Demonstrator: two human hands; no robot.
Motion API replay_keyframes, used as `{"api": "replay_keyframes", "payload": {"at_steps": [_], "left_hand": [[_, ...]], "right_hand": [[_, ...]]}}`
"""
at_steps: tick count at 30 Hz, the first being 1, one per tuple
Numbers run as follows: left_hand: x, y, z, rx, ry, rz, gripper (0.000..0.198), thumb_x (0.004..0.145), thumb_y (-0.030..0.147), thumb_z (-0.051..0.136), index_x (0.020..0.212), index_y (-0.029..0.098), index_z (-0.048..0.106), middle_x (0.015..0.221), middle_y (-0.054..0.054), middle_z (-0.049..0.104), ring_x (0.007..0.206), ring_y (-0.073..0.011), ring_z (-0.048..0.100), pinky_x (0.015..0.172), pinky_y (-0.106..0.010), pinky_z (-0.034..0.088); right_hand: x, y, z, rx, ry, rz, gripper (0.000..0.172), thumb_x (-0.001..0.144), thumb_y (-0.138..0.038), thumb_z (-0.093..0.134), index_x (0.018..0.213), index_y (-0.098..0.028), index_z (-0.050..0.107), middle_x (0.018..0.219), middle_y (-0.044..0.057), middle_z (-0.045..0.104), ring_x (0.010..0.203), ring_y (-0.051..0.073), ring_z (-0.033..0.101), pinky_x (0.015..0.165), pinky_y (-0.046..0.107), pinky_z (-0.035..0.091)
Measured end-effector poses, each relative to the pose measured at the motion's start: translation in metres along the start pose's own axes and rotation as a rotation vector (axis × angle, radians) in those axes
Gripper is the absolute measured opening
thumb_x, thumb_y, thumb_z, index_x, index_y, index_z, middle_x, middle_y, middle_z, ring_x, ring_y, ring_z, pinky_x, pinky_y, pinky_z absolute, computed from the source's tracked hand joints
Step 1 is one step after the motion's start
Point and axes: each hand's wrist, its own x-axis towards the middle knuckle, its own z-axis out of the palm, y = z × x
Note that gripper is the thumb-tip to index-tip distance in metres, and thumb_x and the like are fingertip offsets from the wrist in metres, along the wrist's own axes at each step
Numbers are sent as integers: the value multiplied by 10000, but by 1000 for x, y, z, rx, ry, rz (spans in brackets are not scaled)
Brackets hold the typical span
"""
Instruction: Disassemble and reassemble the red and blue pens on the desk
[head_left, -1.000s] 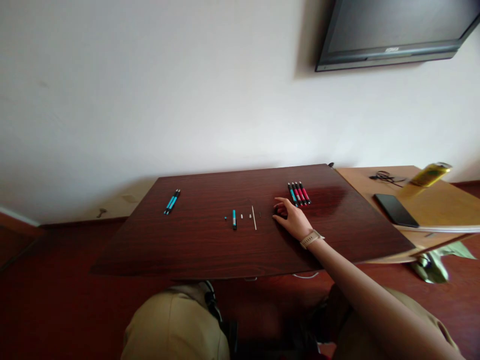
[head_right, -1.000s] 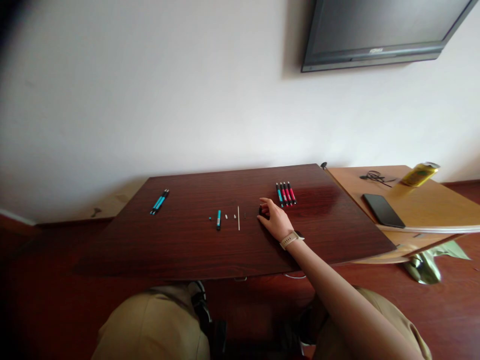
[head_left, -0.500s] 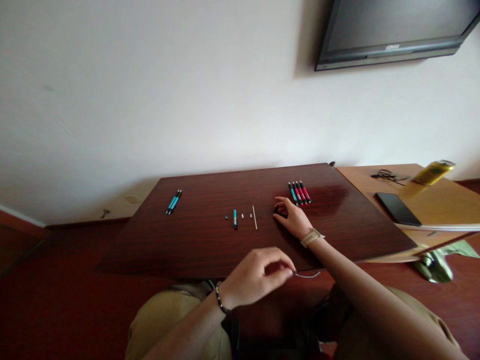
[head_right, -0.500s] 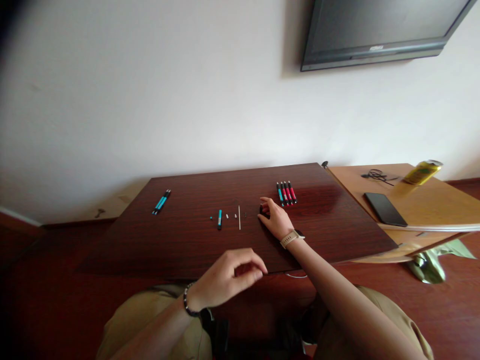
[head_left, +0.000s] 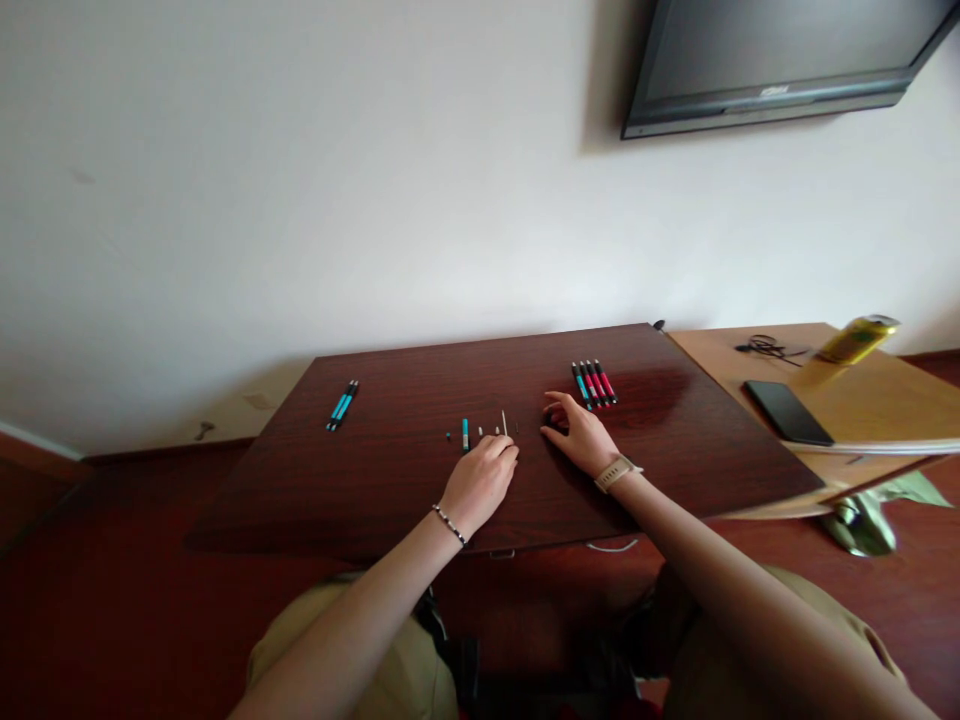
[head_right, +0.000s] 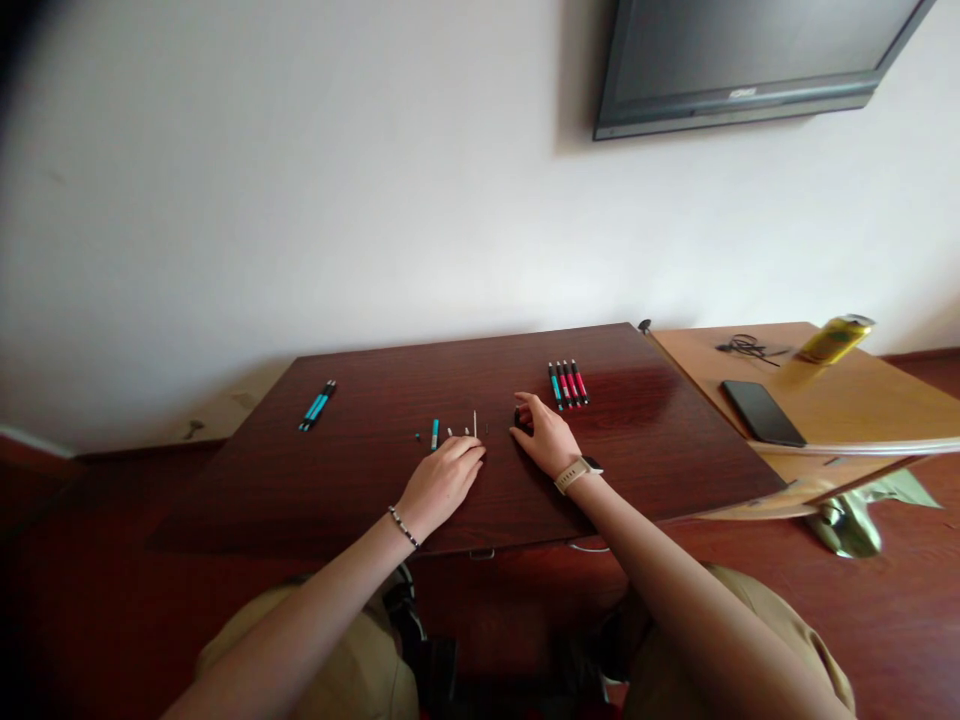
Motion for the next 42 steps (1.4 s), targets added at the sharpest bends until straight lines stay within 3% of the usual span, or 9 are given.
{"api": "replay_keyframes", "payload": {"at_steps": [7,14,22,29,42], "left_hand": [[-20,2,-9,-86,-40,-8,188,1041,105,544,1095,167,712,1142,-66,719,1077,-206,683,990,-353,600],[-39,9,-17,-215,-35,82,209,1063,139,527,1132,177,720,1161,-62,737,1092,-189,701,1011,-337,603],[-29,10,-10,-242,-44,156,182,1066,150,541,1119,168,715,1155,-51,745,1108,-178,691,1009,-322,602],[-23,16,-5,-226,-46,145,185,1067,145,528,1113,175,704,1149,-59,738,1114,-193,697,1016,-341,603],[-2,6,1,-166,-31,113,185,1054,122,538,1083,154,717,1120,-66,727,1078,-201,681,1002,-352,593]], "right_hand": [[-1,-2,0,0,3,4,556,884,-214,700,1412,-254,527,1117,75,736,941,230,719,903,412,606],[0,-3,-2,-8,6,-4,495,917,-224,656,1399,-255,547,1110,76,747,956,239,724,916,411,595],[1,-4,-6,-24,23,4,430,949,-228,629,1374,-277,579,1034,45,775,927,252,748,860,383,597],[1,-7,-5,-4,24,16,440,951,-220,631,1383,-279,573,1043,40,785,933,253,756,830,374,600],[0,-10,-4,6,37,30,469,928,-200,648,1384,-280,568,1066,40,780,931,245,758,864,387,604]]}}
